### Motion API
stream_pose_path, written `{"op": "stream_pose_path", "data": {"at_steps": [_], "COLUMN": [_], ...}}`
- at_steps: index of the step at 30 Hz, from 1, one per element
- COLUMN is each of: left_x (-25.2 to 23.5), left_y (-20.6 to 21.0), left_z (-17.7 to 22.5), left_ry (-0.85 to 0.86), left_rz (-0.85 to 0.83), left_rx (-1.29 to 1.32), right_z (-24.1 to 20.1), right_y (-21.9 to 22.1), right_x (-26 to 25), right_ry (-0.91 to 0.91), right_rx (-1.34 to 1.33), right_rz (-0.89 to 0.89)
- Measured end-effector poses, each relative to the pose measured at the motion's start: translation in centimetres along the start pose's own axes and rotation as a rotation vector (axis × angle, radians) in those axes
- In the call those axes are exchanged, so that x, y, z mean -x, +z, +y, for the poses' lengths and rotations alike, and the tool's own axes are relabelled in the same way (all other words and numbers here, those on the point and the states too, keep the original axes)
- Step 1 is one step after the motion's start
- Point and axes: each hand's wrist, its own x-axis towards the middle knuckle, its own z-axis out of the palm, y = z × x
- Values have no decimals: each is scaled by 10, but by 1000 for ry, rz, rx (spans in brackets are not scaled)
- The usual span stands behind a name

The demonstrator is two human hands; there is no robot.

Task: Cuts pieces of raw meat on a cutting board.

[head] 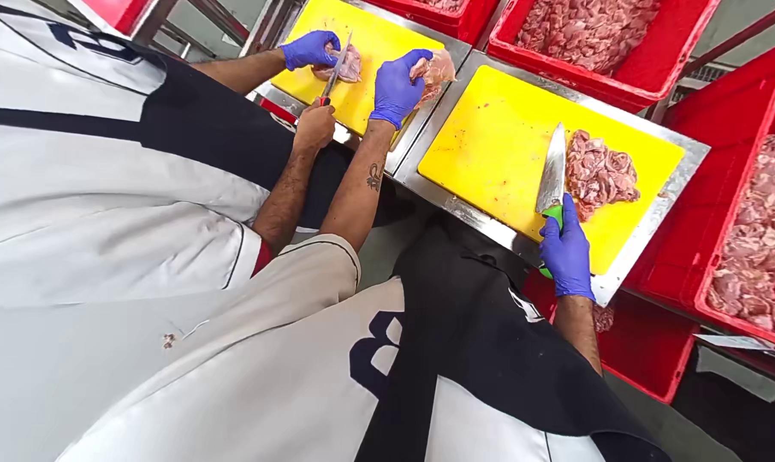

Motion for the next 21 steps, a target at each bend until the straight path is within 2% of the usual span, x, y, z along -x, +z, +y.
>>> {"op": "stream_pose_path", "data": {"at_steps": [2, 5, 7, 10, 13, 18, 20, 21], "left_x": [0, 9, -2, 2, -1, 20, 46, 63], "left_y": [4, 18, 18, 13, 2, 21, 43, 57], "left_z": [-3, -6, -3, 2, 7, 34, 43, 43], "left_ry": [22, -21, -7, 8, 137, 436, 482, 489], "left_rz": [-8, -158, -78, -48, 88, 209, 142, 52], "left_rx": [9, -46, 17, 109, 294, 453, 455, 388], "right_z": [-1, 3, -3, 1, -1, -1, 0, 0], "right_y": [-1, -1, -2, -5, -5, -6, -8, -10], "right_x": [-1, 4, -3, 4, 0, 0, 1, 4], "right_ry": [4, 19, 10, 22, 4, 28, 32, 20], "right_rx": [-6, 2, -3, 16, 25, -15, -70, -109], "right_rz": [-2, -13, -9, -25, -28, -32, -28, -16]}}
